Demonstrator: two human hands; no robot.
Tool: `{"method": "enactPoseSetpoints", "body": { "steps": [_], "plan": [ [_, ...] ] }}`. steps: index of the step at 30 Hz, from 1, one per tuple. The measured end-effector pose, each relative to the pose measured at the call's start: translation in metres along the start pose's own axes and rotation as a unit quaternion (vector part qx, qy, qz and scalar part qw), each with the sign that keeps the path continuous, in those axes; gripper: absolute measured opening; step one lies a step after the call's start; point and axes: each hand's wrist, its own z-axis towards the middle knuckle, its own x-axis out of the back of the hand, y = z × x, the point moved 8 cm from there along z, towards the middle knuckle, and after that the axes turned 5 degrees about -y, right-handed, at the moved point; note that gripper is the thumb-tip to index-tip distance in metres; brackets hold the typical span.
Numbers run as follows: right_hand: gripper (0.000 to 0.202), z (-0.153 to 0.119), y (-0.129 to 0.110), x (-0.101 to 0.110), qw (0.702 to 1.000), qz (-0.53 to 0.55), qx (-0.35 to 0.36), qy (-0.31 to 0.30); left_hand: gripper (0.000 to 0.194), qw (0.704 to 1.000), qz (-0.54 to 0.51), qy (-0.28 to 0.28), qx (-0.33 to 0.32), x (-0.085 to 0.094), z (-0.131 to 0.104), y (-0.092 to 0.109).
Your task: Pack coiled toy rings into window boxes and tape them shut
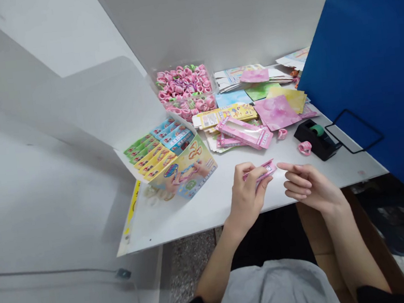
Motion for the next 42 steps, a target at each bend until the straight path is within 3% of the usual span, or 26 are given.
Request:
{"method": "enactPoseSetpoints", "body": {
  "steps": [20,24,26,28,30,32,35,38,40,42],
  "plan": [
    [0.023,0.003,-0.001,0.011,0.999,-0.019,-0.030,0.035,0.028,0.998,0.053,-0.037,0.003,-0.002,0.002,0.004],
    [0.020,0.006,-0.001,0.020,0.996,-0.050,-0.034,0.061,0.030,0.997,0.063,-0.041,-0.002,-0.003,0.002,0.006],
    [0.021,0.009,0.000,0.033,0.991,-0.078,-0.026,0.104,0.030,0.997,0.066,-0.039,0.001,-0.003,0.002,0.005],
    [0.026,0.008,-0.005,0.052,0.974,-0.136,0.018,0.182,0.030,0.997,0.065,-0.032,0.004,-0.002,0.003,0.003],
    [0.032,0.001,-0.015,0.066,0.937,-0.219,0.087,0.259,0.029,0.998,0.062,-0.027,0.003,-0.001,0.004,0.002],
    [0.037,-0.010,-0.024,0.063,0.890,-0.314,0.152,0.294,0.030,0.998,0.061,-0.028,-0.001,-0.001,0.004,0.003],
    [0.046,-0.027,-0.032,0.029,0.817,-0.450,0.226,0.282,0.030,0.997,0.067,-0.029,-0.001,-0.003,0.003,0.005],
    [0.048,-0.034,-0.031,-0.015,0.759,-0.555,0.249,0.232,0.030,0.997,0.074,-0.028,-0.002,-0.003,0.000,0.008],
    [0.048,-0.029,-0.025,-0.033,0.740,-0.599,0.236,0.196,0.029,0.997,0.074,-0.029,-0.005,-0.003,-0.001,0.009],
    [0.048,-0.022,-0.018,-0.039,0.739,-0.612,0.220,0.175,0.028,0.997,0.070,-0.030,-0.004,-0.003,-0.002,0.009]
  ]
}}
